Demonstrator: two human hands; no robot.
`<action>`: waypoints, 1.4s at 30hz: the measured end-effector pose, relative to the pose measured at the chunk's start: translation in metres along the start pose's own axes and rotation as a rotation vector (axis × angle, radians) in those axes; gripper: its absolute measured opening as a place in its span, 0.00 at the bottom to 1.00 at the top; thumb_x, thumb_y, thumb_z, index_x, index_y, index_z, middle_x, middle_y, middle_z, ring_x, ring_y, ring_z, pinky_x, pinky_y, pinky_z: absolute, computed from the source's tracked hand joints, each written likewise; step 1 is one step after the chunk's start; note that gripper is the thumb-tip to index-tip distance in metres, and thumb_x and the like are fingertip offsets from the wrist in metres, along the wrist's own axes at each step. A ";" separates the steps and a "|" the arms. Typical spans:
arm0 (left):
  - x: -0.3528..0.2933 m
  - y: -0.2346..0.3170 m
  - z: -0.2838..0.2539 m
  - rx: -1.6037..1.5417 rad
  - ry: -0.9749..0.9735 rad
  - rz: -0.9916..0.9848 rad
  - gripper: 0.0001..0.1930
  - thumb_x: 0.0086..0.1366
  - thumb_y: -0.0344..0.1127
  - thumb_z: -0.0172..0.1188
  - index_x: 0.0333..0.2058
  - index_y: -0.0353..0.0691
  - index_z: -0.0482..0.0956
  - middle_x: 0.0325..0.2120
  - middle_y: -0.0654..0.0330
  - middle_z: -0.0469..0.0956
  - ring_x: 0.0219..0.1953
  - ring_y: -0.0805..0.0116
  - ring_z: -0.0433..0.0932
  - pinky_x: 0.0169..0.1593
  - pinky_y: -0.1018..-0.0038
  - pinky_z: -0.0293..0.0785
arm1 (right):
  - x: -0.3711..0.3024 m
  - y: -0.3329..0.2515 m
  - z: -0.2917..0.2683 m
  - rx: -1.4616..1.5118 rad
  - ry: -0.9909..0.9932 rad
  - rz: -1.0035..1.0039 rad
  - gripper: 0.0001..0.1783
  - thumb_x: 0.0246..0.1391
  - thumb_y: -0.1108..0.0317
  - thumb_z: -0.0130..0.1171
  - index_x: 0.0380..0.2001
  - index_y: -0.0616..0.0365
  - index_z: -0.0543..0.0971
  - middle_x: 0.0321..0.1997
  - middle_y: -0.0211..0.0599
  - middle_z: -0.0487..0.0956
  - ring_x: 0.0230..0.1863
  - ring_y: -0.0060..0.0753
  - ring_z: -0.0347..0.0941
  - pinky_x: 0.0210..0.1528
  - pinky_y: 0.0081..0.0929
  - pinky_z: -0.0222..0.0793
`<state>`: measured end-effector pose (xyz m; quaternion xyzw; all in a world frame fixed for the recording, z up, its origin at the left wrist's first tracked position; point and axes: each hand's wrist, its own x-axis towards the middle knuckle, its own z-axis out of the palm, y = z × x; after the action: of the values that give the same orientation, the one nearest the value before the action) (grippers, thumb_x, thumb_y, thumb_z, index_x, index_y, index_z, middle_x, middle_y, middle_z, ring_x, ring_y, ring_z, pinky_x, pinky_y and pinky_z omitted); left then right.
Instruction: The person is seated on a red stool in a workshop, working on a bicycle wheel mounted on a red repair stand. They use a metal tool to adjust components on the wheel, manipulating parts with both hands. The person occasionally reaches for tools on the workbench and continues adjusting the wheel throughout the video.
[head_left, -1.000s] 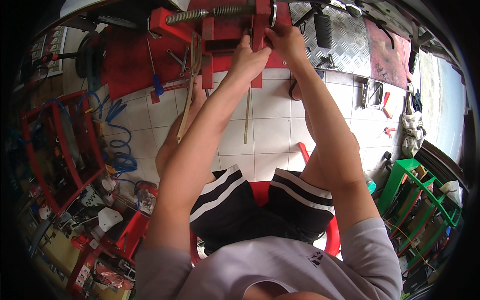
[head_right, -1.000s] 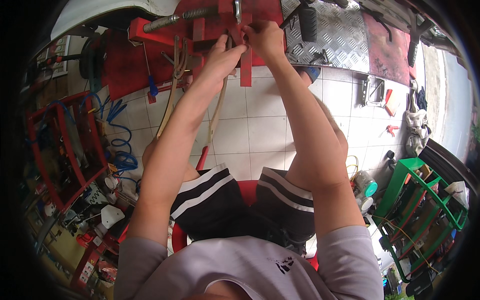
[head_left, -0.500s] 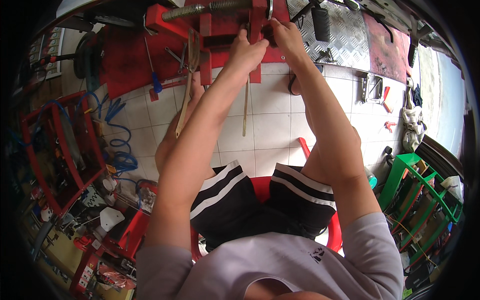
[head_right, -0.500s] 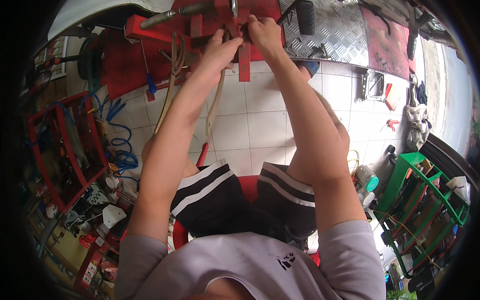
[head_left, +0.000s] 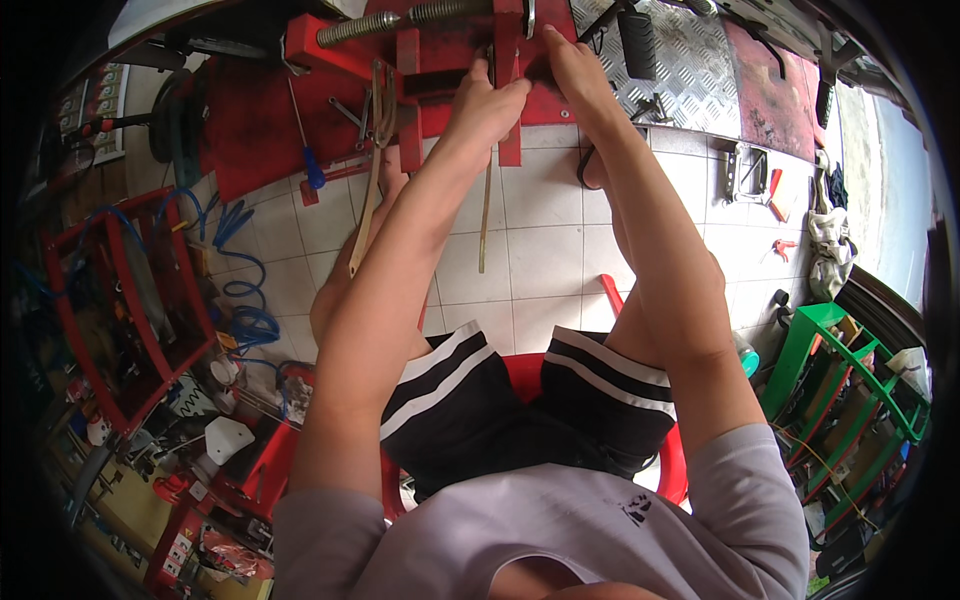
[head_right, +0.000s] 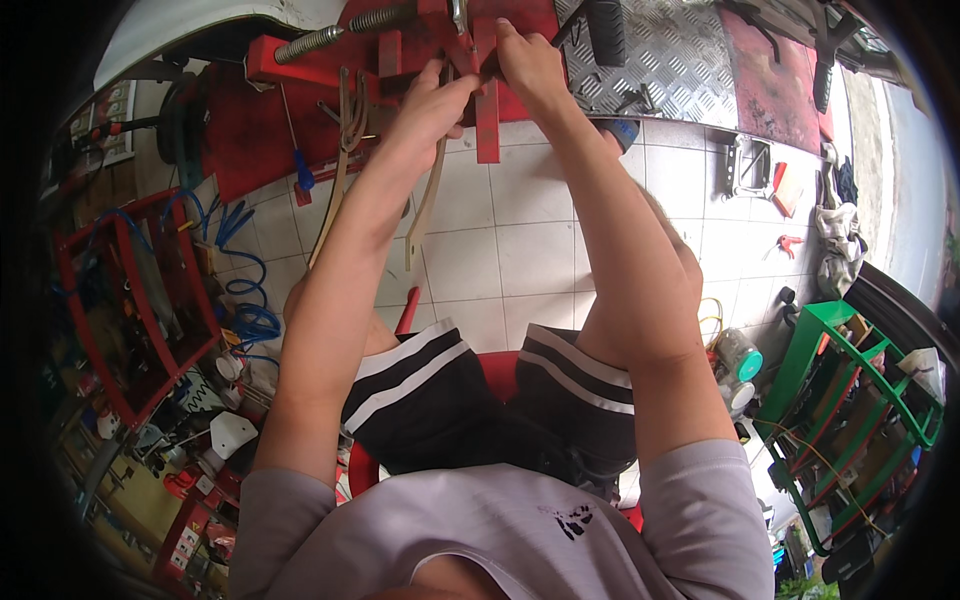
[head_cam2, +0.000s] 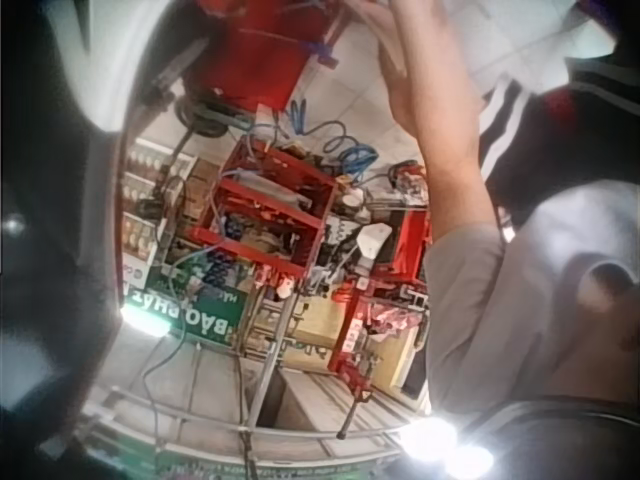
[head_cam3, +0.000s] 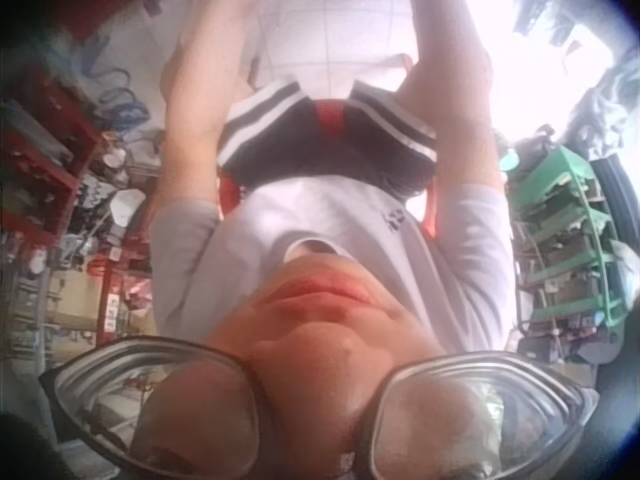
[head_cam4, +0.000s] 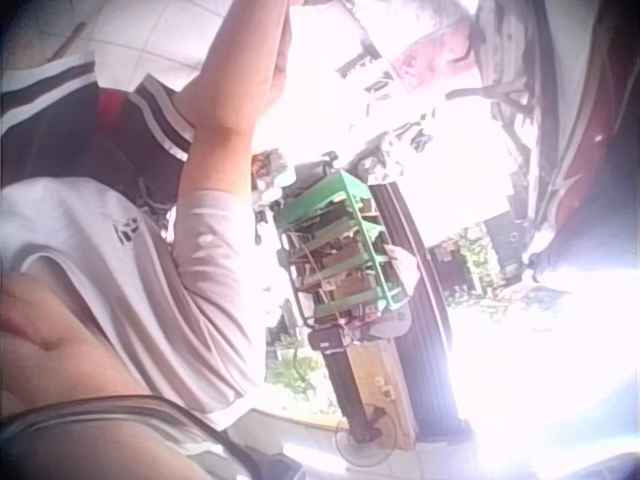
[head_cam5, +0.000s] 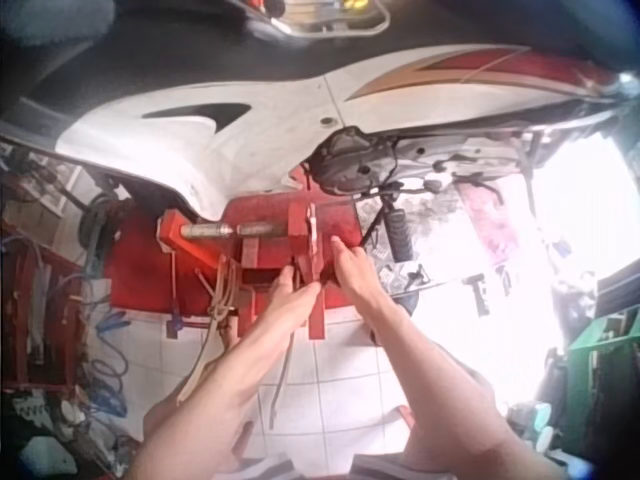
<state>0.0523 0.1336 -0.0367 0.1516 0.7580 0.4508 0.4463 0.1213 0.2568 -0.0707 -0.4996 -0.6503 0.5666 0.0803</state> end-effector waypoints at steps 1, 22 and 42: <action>0.000 0.000 0.002 0.001 0.023 0.031 0.29 0.57 0.42 0.57 0.56 0.43 0.64 0.37 0.62 0.69 0.34 0.72 0.69 0.34 0.69 0.70 | 0.002 0.001 -0.001 -0.046 0.010 0.018 0.30 0.57 0.45 0.42 0.28 0.61 0.83 0.25 0.43 0.80 0.31 0.34 0.75 0.42 0.30 0.68; 0.000 0.002 0.002 0.013 0.026 0.020 0.35 0.57 0.36 0.56 0.62 0.40 0.55 0.31 0.58 0.75 0.24 0.73 0.71 0.22 0.74 0.68 | -0.006 -0.001 -0.001 0.021 -0.125 -0.052 0.17 0.57 0.57 0.50 0.37 0.58 0.80 0.21 0.26 0.74 0.22 0.18 0.66 0.23 0.18 0.58; 0.004 -0.008 0.009 0.070 0.034 0.025 0.28 0.58 0.39 0.54 0.57 0.43 0.61 0.46 0.59 0.69 0.41 0.68 0.71 0.34 0.70 0.71 | 0.004 0.008 0.022 -0.213 0.105 -0.262 0.17 0.53 0.56 0.51 0.39 0.53 0.81 0.28 0.46 0.81 0.36 0.48 0.78 0.42 0.35 0.72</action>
<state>0.0587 0.1365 -0.0466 0.1690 0.7790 0.4320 0.4219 0.1095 0.2441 -0.0864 -0.4452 -0.7612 0.4522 0.1340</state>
